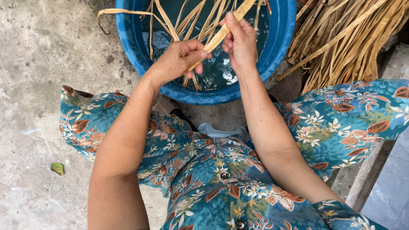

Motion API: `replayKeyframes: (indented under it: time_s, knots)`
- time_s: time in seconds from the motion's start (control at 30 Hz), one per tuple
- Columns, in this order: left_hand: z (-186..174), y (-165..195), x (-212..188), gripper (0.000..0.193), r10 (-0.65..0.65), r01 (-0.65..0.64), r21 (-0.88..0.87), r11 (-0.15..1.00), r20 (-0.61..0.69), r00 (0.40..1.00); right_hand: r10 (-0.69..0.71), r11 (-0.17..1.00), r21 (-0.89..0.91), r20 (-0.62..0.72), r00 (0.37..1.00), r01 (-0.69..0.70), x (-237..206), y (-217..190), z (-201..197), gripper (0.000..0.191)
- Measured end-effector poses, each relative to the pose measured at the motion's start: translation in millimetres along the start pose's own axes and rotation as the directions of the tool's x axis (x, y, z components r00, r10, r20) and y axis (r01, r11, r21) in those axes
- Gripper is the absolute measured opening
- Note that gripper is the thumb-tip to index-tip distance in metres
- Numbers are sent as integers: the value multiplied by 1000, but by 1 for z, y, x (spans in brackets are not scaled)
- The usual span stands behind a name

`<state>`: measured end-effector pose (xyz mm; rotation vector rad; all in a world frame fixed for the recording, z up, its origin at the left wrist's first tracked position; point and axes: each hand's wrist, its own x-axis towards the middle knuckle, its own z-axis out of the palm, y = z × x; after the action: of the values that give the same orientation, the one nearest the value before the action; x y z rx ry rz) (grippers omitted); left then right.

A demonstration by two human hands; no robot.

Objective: The person sits on the floor and repeatedly submerges bundles of dried plant strips into a blue basin of water. They separate and agitate the strips by hand, occasionally lifting them out and placing them back into the water.

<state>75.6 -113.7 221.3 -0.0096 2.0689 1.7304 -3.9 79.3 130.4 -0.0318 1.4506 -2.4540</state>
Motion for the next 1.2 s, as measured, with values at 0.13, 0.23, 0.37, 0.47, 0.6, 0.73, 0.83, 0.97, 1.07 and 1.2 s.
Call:
replayKeyframes:
  time_s: [0.13, 0.23, 0.37, 0.47, 0.6, 0.73, 0.83, 0.97, 1.07, 1.2]
  knots:
    - [-2, 1, -7, 24, -41, 73, 244, 967, -135, 990, 177, 977, -120, 0, 984, -176, -7, 13, 14, 29]
    - [-1, 4, -6, 25, -23, 78, 352, 933, -159, 987, 301, 952, -84, 95, 949, -294, -7, 28, 14, 28]
    - [2, 14, -9, 26, 99, -59, 362, 930, -92, 991, 300, 954, 10, 72, 951, -301, 13, 31, -25, 25]
    - [-13, 22, -33, 26, -36, 43, 302, 952, -30, 999, 254, 961, 171, -224, 941, -219, 43, 2, -86, 31]
    - [-33, 20, -49, 25, -157, 167, 246, 955, -60, 986, 152, 899, 438, -317, 936, 2, 51, -17, -120, 34]
    - [-27, 7, -34, 28, -82, 119, 381, 917, -114, 990, 181, 965, 214, -128, 975, -151, 27, 14, -64, 39]
    - [-9, 0, -29, 27, -45, 117, 500, 858, -154, 987, 249, 964, 72, 80, 965, -255, 9, 49, -18, 39]
    - [-11, 7, -33, 32, 6, 52, 421, 905, -135, 991, 204, 978, 56, -123, 971, -199, 28, 50, -51, 43]
    - [-24, 14, -46, 28, -91, 153, 311, 938, -203, 975, 201, 971, 200, -387, 900, -131, 58, 30, -120, 44]
    - [-38, 9, -49, 22, -128, 215, 181, 960, -401, 907, 184, 917, 399, -361, 914, -27, 73, 28, -165, 57]
